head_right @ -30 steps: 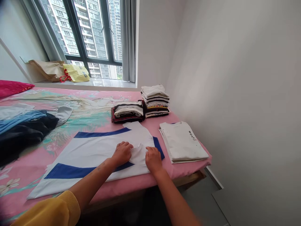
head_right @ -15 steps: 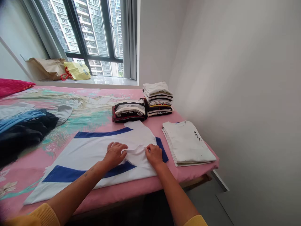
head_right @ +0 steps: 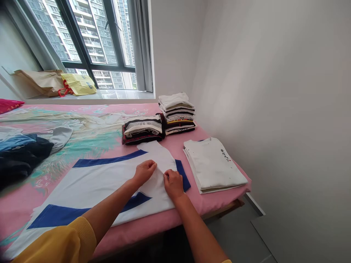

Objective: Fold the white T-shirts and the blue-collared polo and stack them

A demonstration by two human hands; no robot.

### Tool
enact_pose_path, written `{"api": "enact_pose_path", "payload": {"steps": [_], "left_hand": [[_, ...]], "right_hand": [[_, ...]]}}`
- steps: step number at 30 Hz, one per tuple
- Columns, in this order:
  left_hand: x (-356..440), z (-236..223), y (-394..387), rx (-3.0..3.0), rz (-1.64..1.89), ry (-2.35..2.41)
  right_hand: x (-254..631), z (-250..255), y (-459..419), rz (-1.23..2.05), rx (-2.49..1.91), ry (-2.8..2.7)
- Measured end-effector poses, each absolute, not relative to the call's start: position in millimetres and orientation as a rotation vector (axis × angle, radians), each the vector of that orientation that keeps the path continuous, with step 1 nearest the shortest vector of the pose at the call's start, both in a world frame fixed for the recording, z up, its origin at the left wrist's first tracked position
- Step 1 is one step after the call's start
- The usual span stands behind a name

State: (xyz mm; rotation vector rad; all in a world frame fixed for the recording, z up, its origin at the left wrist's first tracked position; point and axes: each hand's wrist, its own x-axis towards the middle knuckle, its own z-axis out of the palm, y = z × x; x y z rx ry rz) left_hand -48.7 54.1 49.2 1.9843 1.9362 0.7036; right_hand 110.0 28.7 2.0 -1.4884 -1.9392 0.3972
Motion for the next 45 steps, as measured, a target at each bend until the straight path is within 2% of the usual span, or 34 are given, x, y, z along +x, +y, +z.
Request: {"api": "enact_pose_path", "payload": {"steps": [4,8,10,13,16,20,23,27,31,34,38,41,45], "left_hand": [[-59,54,57,1.890,0.845,1.986],[-75,59,32,2.117,1.083,1.893],[-82,54,7,2.476,1.018,1.595],[-90,34,-30,2.799,0.662,1.314],[-98,10,-54,2.746,0.603,1.618],[-107,1,-65,2.510,0.891,1.880],[-108,10,-70,2.462,1.025,1.757],[-102,16,-80,2.577,0.823,1.519],[-99,8,-84,2.565,0.770,1.600],[-99,2,-84,2.541,0.747,1.687],[-100,3,-82,2.501,0.810,1.757],[-99,9,-79,2.555,0.869,1.675],[-100,8,-73,2.660,0.631,1.544]], "right_hand": [[112,8,33,0.384,-1.520,-1.849],[115,19,16,0.259,-1.274,-1.822],[113,22,1,0.284,-1.121,-1.915],[108,16,-20,0.353,-1.004,-2.119],[104,3,-28,0.289,-1.157,-2.214],[100,4,-21,0.246,-1.375,-2.195],[93,17,-5,0.231,-1.436,-2.172],[77,29,26,0.268,-1.716,-2.117],[68,28,52,0.424,-1.851,-2.104],[69,27,56,0.394,-1.824,-2.070],[72,28,25,0.266,-1.471,-1.997],[69,25,-18,0.300,-1.108,-2.067],[78,10,-64,0.313,-1.023,-2.218]]}}
